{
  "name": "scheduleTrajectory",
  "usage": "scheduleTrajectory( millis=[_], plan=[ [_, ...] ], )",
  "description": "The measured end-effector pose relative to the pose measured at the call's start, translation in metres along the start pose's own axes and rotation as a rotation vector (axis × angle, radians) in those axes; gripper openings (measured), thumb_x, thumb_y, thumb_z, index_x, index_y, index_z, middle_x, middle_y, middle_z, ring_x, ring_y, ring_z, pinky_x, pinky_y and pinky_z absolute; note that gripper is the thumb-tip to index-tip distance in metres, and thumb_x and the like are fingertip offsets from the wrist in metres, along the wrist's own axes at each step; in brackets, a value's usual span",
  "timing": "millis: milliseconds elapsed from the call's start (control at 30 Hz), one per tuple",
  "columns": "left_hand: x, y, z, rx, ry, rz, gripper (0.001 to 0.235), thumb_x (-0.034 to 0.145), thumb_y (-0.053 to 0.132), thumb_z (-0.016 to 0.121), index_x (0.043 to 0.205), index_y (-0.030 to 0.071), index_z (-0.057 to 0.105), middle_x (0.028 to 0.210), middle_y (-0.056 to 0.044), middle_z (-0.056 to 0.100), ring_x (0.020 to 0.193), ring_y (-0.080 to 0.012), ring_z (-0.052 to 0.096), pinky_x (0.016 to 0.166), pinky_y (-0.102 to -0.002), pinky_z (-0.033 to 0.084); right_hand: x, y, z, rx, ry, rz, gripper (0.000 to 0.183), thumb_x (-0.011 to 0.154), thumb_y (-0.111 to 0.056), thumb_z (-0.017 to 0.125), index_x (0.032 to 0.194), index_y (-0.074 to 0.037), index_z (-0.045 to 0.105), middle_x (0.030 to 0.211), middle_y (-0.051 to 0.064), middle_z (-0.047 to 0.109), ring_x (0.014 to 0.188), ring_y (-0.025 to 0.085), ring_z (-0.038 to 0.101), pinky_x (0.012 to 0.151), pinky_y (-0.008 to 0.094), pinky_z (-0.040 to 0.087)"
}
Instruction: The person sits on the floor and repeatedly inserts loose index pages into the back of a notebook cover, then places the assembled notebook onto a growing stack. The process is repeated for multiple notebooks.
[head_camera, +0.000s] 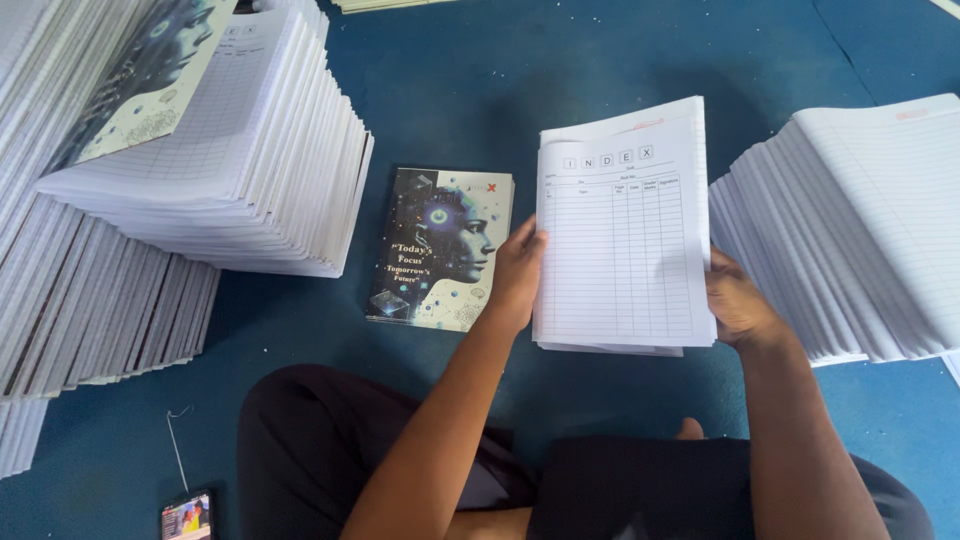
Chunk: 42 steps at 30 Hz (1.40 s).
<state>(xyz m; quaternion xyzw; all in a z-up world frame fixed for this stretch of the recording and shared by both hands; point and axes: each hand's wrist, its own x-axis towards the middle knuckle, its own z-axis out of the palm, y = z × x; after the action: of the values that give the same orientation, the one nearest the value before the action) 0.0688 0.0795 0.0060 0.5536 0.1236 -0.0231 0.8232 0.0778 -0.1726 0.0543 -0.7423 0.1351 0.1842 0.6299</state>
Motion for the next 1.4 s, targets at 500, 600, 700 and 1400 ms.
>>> scheduleTrajectory(
  millis=[500,600,700,1400],
  plan=[
    [0.005,0.021,-0.001,-0.018,0.047,-0.023,0.054,0.104,0.018,0.048,0.156,0.011,0.035,0.140,-0.017,0.061,0.125,-0.0224,0.063,0.105,-0.033,0.053,0.000,0.006,0.002,0.023,-0.065,-0.060,0.054,0.091,-0.012,0.060,0.143,0.001,0.051,0.117,0.030,0.068,0.107,0.032,0.072,0.086,0.041,0.062],
    [0.005,0.021,-0.002,-0.048,0.014,0.027,0.053,0.104,0.018,0.049,0.155,0.009,0.039,0.139,-0.017,0.062,0.124,-0.0216,0.063,0.105,-0.033,0.052,-0.002,0.005,0.003,0.024,-0.066,-0.058,0.054,0.091,-0.012,0.060,0.143,-0.001,0.053,0.118,0.029,0.068,0.107,0.032,0.071,0.085,0.041,0.062],
    [0.005,0.021,-0.003,-0.053,0.020,0.040,0.051,0.104,0.016,0.049,0.154,0.009,0.043,0.136,-0.017,0.064,0.120,-0.0212,0.065,0.102,-0.033,0.054,-0.007,0.002,0.005,0.023,-0.070,-0.075,0.054,0.091,-0.015,0.061,0.142,-0.001,0.054,0.118,0.029,0.068,0.109,0.032,0.070,0.085,0.041,0.062],
    [0.013,0.019,-0.009,-0.096,0.034,-0.011,0.044,0.103,0.019,0.050,0.146,0.011,0.053,0.128,-0.014,0.069,0.115,-0.0206,0.068,0.098,-0.036,0.056,-0.008,0.003,0.005,-0.039,-0.088,-0.048,0.063,0.086,-0.033,0.068,0.140,-0.003,0.058,0.120,0.027,0.071,0.110,0.033,0.071,0.085,0.044,0.063]
  ],
)
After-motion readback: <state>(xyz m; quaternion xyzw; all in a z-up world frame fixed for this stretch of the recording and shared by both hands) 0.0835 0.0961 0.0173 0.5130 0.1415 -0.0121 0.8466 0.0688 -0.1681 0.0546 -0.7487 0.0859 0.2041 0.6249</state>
